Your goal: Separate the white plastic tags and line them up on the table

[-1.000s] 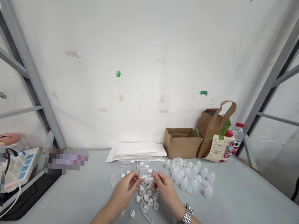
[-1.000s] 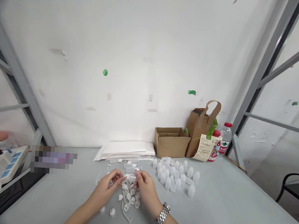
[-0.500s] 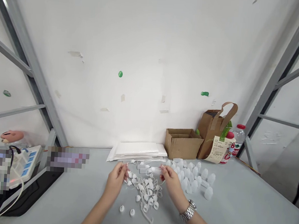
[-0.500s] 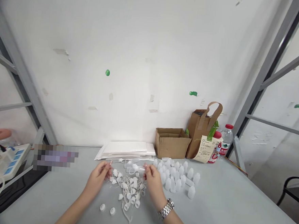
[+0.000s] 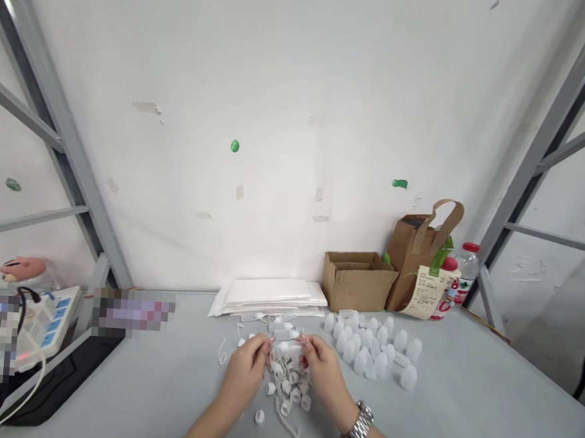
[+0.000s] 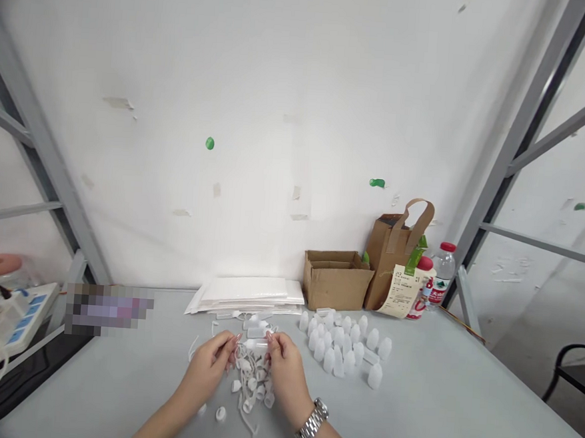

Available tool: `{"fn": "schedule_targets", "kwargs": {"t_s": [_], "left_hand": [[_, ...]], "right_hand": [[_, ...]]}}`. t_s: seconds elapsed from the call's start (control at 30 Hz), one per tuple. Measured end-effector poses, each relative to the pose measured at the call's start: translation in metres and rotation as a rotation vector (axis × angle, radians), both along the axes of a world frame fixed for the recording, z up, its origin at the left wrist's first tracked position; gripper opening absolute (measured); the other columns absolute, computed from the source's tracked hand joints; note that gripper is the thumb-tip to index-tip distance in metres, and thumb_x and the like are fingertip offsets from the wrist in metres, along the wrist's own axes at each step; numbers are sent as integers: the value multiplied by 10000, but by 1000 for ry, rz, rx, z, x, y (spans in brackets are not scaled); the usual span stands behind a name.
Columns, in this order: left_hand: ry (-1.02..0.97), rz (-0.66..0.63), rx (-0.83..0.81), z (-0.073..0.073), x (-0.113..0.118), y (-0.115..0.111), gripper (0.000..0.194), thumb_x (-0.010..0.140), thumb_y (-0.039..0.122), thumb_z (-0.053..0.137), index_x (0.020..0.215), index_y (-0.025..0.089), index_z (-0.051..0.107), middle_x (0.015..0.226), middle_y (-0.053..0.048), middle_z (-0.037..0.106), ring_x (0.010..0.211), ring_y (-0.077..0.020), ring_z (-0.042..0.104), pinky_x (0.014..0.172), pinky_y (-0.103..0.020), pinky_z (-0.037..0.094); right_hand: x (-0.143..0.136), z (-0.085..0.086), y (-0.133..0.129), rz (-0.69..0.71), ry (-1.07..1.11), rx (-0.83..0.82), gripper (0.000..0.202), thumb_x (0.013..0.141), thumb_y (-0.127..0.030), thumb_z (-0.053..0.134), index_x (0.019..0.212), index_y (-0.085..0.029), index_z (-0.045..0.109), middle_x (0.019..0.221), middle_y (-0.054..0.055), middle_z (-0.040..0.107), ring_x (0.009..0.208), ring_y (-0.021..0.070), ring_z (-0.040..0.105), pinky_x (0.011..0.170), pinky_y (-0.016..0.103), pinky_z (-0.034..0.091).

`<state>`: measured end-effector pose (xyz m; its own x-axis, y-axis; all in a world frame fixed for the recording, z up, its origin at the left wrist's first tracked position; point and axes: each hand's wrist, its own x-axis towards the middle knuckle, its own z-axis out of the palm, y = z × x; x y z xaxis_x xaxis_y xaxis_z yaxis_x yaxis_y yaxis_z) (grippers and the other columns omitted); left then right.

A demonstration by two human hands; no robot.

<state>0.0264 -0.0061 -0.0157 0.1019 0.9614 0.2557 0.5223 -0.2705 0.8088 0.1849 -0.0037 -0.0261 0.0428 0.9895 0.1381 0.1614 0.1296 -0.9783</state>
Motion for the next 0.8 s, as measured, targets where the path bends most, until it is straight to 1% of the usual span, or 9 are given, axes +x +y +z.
{"fn": "schedule_targets", "kwargs": {"t_s": [0.13, 0.3, 0.4, 0.57, 0.67, 0.73, 0.8], "left_hand": [[-45, 52, 10, 0, 4, -2, 330, 852, 411, 308, 608, 217, 417, 542, 27, 496, 512, -140, 482, 540, -235, 365], [-9, 118, 30, 0, 7, -5, 331, 844, 414, 321, 599, 218, 425, 519, 28, 494, 500, -144, 484, 523, -233, 357], [-9, 135, 37, 0, 6, -5, 337, 840, 424, 335, 590, 218, 427, 510, 29, 491, 496, -144, 485, 515, -232, 355], [-142, 181, 13, -1, -2, 1, 355, 837, 464, 335, 612, 215, 452, 560, 25, 537, 494, -136, 496, 519, -234, 389], [-102, 160, -43, -2, -8, 6, 391, 835, 490, 326, 599, 212, 466, 547, 25, 544, 498, -146, 508, 546, -257, 408], [-68, 186, 1, -1, -10, 7, 383, 841, 483, 319, 650, 209, 505, 615, 8, 574, 585, -167, 544, 603, -282, 426], [-56, 205, 94, 2, -11, 6, 340, 847, 458, 333, 779, 207, 552, 771, -27, 611, 751, -194, 564, 692, -312, 436]], "right_hand": [[-3, -1, -2, -12, 17, -6, 425, 773, -606, 395, 630, -209, 448, 531, -39, 429, 497, 128, 410, 477, 244, 356], [-5, -3, -3, -37, 12, -3, 439, 773, -619, 385, 637, -208, 460, 521, -35, 445, 488, 131, 420, 468, 245, 355], [-4, -3, -2, -43, -10, 2, 436, 779, -612, 373, 645, -207, 463, 529, -34, 447, 493, 132, 425, 476, 248, 356], [-1, 0, -2, -108, -44, 25, 424, 781, -602, 367, 647, -212, 465, 549, -21, 470, 517, 144, 447, 496, 258, 372], [-3, 3, -4, -38, -69, 4, 391, 796, -568, 375, 660, -213, 464, 544, -27, 470, 518, 144, 457, 506, 256, 368], [-4, 5, -6, 6, -87, -10, 383, 807, -555, 373, 648, -215, 448, 527, -37, 454, 508, 139, 450, 504, 251, 356], [-3, 6, -8, 28, -97, -14, 397, 806, -560, 381, 605, -219, 407, 503, -47, 426, 492, 131, 431, 495, 244, 345]]}}
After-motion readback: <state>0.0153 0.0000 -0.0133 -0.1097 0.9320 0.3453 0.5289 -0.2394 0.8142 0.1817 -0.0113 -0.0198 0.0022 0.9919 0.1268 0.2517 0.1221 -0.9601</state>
